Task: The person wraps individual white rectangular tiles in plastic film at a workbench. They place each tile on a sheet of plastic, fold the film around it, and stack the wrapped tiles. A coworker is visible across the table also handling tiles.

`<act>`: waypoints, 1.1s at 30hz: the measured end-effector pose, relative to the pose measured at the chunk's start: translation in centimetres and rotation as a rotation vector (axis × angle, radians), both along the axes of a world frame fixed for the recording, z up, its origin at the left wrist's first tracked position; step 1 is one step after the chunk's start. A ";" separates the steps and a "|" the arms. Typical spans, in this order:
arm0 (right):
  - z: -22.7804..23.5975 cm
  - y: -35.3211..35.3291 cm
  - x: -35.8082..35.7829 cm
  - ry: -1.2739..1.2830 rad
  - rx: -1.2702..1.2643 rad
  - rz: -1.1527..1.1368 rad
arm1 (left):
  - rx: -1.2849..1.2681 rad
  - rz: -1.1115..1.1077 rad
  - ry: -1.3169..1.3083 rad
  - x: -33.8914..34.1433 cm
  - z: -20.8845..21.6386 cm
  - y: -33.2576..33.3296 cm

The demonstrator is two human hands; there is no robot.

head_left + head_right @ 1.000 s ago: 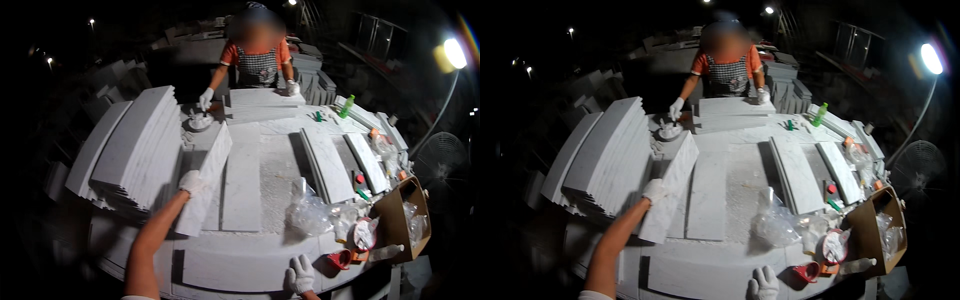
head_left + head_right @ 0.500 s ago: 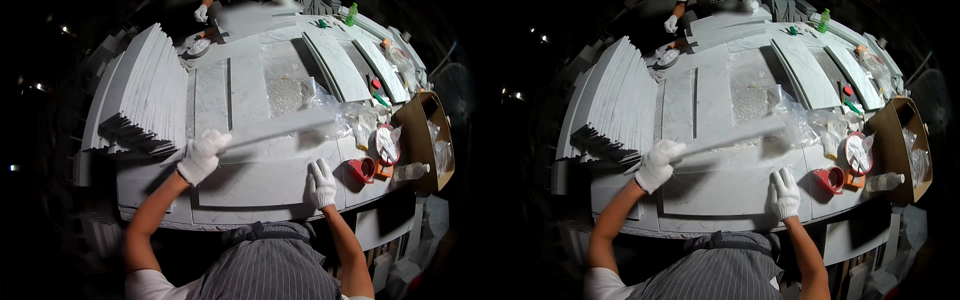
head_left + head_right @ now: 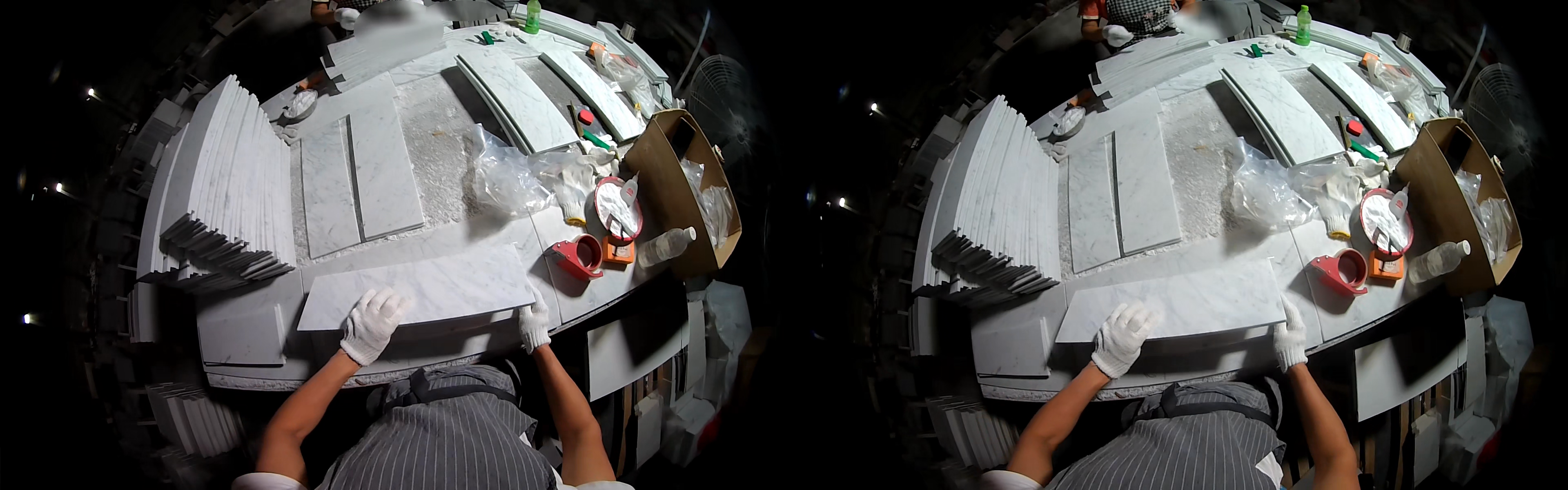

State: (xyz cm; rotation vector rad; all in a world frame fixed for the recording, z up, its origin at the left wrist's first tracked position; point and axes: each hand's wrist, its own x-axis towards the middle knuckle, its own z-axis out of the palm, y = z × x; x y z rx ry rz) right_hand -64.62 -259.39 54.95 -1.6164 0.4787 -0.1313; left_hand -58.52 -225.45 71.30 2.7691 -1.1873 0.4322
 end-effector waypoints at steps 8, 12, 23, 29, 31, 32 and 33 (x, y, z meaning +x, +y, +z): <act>1.9 -0.8 0.7 -0.045 -0.032 0.110 | -0.045 0.077 -0.017 -1.9 -3.8 -0.1; 2.5 -1.3 0.5 0.061 0.003 0.159 | -0.023 0.067 0.072 -2.8 -3.6 0.2; 3.0 -5.6 1.3 0.183 0.723 0.171 | -0.125 0.204 0.299 -3.5 -6.4 4.4; 5.1 -5.0 2.4 0.324 0.325 0.026 | -0.488 1.233 0.364 -1.7 -4.7 12.1; 3.2 -3.7 3.0 0.210 0.157 0.095 | -0.706 1.245 0.619 -2.3 -8.3 14.8; 3.8 -2.6 3.3 0.175 -0.058 0.152 | -0.724 1.224 0.680 -2.8 -9.2 15.7; 4.7 -1.5 3.8 0.138 -0.273 0.207 | -0.741 1.201 0.740 -3.2 -10.2 16.5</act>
